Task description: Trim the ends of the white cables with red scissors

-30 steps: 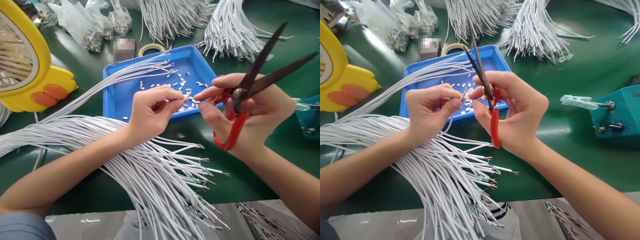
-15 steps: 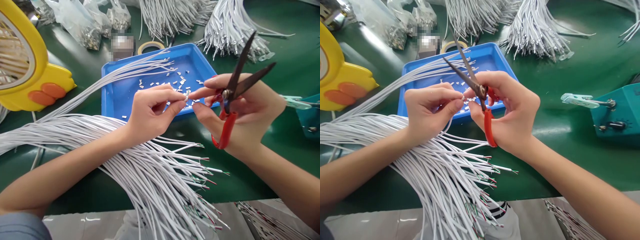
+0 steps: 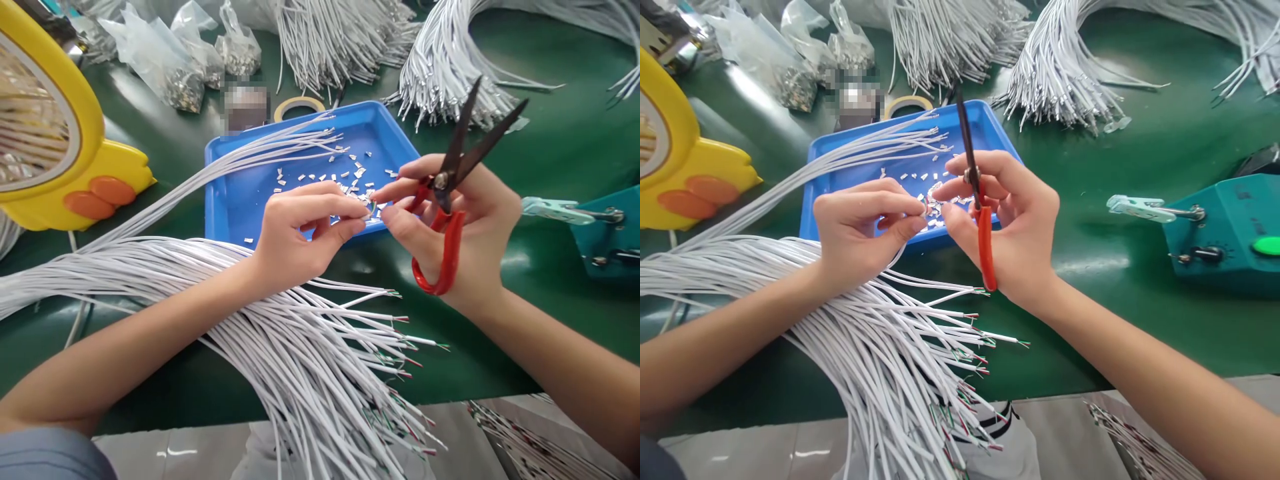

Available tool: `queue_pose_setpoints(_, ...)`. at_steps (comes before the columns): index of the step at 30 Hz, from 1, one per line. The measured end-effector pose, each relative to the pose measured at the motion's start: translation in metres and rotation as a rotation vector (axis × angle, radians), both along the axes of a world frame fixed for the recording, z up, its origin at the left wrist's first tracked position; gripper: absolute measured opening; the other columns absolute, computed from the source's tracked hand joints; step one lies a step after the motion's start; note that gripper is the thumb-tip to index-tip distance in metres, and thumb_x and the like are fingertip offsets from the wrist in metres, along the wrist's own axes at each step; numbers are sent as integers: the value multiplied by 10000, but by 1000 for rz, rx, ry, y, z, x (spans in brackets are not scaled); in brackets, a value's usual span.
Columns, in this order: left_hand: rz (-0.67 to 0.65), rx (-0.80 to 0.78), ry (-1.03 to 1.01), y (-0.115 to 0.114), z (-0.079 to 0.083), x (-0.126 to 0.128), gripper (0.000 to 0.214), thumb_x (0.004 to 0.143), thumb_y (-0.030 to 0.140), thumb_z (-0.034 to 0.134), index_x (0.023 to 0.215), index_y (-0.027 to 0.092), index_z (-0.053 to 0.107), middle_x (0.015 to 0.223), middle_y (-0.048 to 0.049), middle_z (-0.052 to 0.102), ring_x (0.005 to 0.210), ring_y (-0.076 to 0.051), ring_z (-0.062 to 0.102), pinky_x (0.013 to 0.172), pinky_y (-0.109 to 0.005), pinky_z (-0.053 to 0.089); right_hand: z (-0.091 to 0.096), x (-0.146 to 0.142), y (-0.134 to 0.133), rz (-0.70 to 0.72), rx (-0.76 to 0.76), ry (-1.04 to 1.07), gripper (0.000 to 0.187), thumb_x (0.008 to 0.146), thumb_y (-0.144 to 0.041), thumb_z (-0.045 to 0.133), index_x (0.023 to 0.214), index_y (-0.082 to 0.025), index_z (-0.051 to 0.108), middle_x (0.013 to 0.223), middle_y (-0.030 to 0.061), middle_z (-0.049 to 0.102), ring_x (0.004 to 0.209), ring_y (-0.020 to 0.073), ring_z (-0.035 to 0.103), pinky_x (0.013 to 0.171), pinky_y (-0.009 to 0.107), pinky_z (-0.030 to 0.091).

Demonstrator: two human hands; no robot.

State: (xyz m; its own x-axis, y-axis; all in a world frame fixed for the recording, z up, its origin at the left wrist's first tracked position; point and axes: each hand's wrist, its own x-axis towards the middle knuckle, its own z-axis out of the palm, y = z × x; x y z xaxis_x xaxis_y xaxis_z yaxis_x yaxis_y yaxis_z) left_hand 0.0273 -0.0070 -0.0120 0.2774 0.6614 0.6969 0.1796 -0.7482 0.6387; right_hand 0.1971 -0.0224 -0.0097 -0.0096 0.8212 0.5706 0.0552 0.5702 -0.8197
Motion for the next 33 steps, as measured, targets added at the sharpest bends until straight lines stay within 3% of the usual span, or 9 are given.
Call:
queue_pose_setpoints(7,-49,-32,-32,-1,0,1,59,798,124,692,766,162,725,671,-14,678,566,-72,536,493,-199,414,-1,2,0,20,-36,-85,303,707,-159,743,976,-269,656,821,-31,692,717,126,677,591,259,531)
queue_pose_setpoints(14,39,-87,-1,-2,0,1,63,771,181,719,711,162,721,631,-2,668,502,-56,462,465,-200,380,2,2,4,67,-122,-13,269,694,-167,750,932,-240,649,745,-33,654,677,118,654,589,245,530)
queue_pose_setpoints(22,-92,-160,-46,-2,-1,1,46,759,152,715,729,166,747,570,12,597,487,-55,420,465,-215,353,2,8,12,242,-236,26,278,706,-245,775,951,-258,645,749,-37,683,700,124,669,673,274,573)
queue_pose_setpoints(29,-257,-501,-93,3,1,-1,120,787,237,718,709,146,719,580,-16,649,547,-96,576,488,-221,444,1,6,7,115,-112,-4,275,690,-163,764,914,-266,643,706,-60,663,646,112,629,612,261,533)
queue_pose_setpoints(33,-256,-540,-112,3,4,-1,215,794,324,733,701,132,706,572,-21,642,536,-90,573,457,-201,426,5,3,1,59,-132,-14,238,723,-158,744,911,-257,638,720,-42,660,647,117,627,569,272,494)
